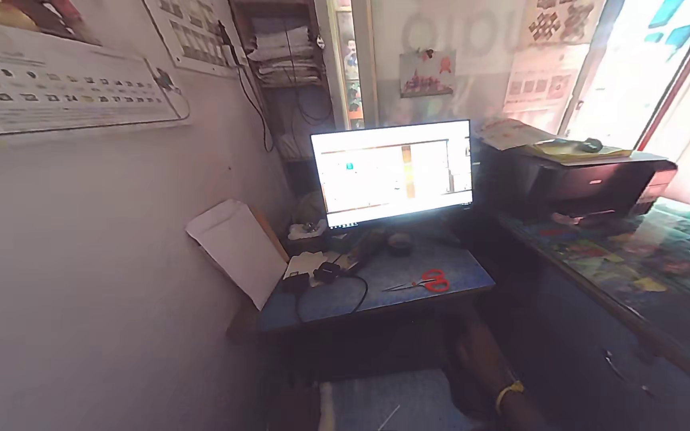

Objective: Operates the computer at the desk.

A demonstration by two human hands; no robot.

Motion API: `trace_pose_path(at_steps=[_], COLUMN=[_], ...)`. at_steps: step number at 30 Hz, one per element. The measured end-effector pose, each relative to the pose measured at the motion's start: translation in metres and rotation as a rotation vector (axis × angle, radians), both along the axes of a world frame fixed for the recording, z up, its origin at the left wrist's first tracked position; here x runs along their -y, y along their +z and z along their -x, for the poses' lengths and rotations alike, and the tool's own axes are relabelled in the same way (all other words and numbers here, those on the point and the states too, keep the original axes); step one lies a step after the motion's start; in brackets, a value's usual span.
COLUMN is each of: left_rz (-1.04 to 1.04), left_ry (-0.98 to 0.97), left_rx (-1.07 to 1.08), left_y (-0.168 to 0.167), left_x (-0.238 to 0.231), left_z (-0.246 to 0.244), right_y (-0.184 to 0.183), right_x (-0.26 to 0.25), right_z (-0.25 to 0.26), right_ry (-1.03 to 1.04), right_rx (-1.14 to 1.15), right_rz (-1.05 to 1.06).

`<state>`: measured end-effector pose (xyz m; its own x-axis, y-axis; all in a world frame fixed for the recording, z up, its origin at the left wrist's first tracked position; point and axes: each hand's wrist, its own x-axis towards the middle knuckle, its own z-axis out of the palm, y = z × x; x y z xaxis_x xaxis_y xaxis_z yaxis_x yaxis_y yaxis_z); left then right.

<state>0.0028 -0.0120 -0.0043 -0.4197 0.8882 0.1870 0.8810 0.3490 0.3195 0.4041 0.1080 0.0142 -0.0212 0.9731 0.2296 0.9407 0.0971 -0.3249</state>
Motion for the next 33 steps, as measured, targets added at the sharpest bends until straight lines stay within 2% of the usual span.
trace_pose_path(at_steps=[2, 5, 6, 9, 11, 15, 20, 24, 29, 33], left_rz=[-0.108, 0.116, 0.103, -0.154, -0.217, -0.013, -0.008, 0.099, 0.2, 0.29], left_ry=[-0.013, 0.012, 0.01, -0.03, -0.048, -0.068, -0.005, 0.115, 0.135, 0.203], left_rx=[0.003, 0.051, 0.039, -0.065, -0.123, -0.149, -0.043, 0.153, 0.106, 0.171], left_y=[-0.013, 0.03, 0.028, -0.013, -0.031, -0.02, 0.0, 0.037, 0.045, 0.057], left_x=[0.002, 0.007, 0.006, 0.002, -0.002, -0.004, -0.019, -0.039, -0.068, -0.079], left_z=[0.005, -0.011, -0.012, 0.0, 0.007, 0.007, 0.007, 0.006, 0.003, -0.008], right_y=[-0.004, 0.001, 0.002, 0.007, 0.01, 0.02, 0.009, 0.006, 0.003, 0.005], right_x=[-0.001, 0.004, 0.006, 0.009, 0.009, 0.016, 0.003, 0.002, 0.001, -0.001], right_z=[0.0, 0.001, 0.001, 0.002, 0.003, 0.01, 0.006, 0.005, 0.001, -0.001], right_ry=[0.0, -0.01, -0.01, 0.003, -0.001, -0.036, -0.011, 0.015, 0.024, 0.01], right_rx=[0.01, -0.021, -0.032, -0.056, -0.059, -0.047, -0.047, -0.02, -0.018, -0.046], right_rz=[0.017, 0.037, 0.026, -0.001, 0.002, 0.055, 0.006, -0.004, -0.02, -0.009])
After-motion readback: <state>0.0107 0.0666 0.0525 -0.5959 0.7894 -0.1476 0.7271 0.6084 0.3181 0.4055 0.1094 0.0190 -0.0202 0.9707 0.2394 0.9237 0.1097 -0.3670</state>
